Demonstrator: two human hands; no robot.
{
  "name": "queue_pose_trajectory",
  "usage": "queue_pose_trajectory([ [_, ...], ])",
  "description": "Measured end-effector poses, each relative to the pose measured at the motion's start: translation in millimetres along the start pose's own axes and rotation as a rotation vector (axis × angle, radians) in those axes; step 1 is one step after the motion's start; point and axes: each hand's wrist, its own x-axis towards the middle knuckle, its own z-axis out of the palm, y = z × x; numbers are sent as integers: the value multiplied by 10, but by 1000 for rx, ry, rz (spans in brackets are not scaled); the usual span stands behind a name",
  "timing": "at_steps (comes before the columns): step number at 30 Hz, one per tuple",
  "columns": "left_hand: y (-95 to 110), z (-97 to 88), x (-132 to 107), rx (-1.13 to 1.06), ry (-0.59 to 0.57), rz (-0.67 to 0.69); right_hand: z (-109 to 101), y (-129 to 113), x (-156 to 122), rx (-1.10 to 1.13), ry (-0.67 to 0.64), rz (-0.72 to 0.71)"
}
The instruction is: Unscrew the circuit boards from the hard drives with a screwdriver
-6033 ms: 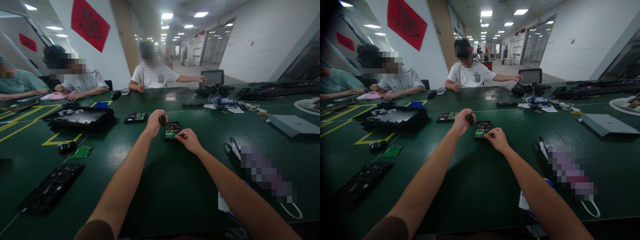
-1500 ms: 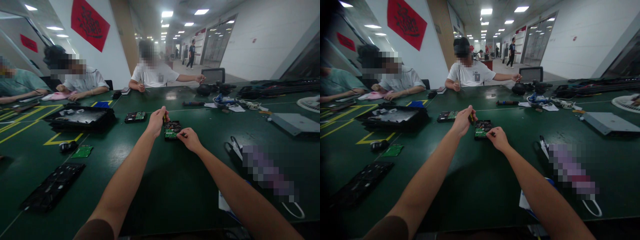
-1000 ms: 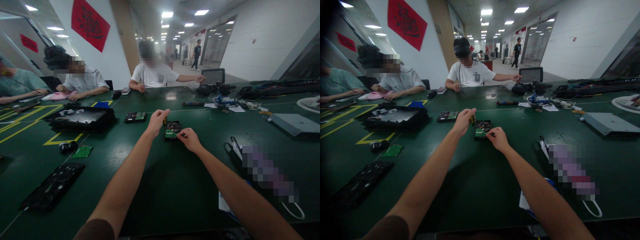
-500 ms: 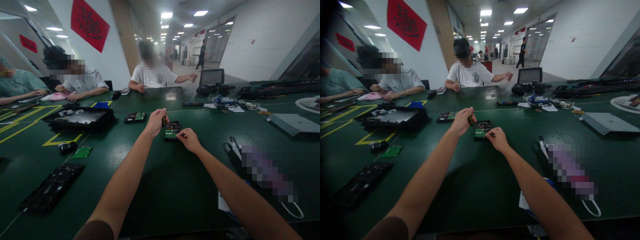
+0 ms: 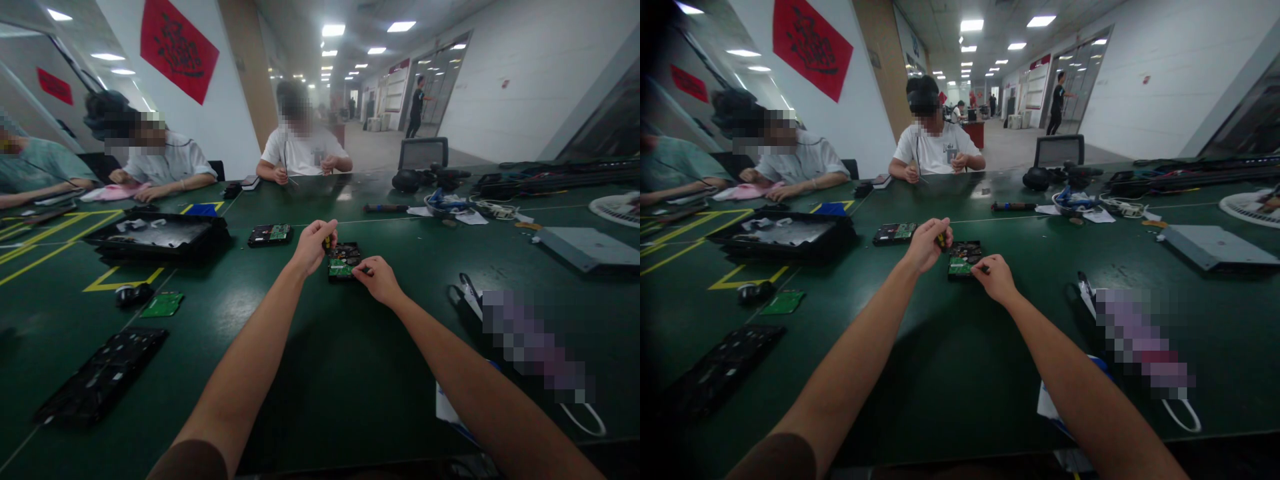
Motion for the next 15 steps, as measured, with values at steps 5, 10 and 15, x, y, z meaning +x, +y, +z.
queue_pose_trajectory([
  [5, 20, -28, 25, 44, 29, 31, -13, -11, -2, -3, -2, -10],
  [10, 67, 11, 16, 75, 2, -7, 11, 36, 6, -9, 12, -27],
  [15, 17, 88, 12, -27, 94, -49, 15, 46, 14, -21, 3, -25],
])
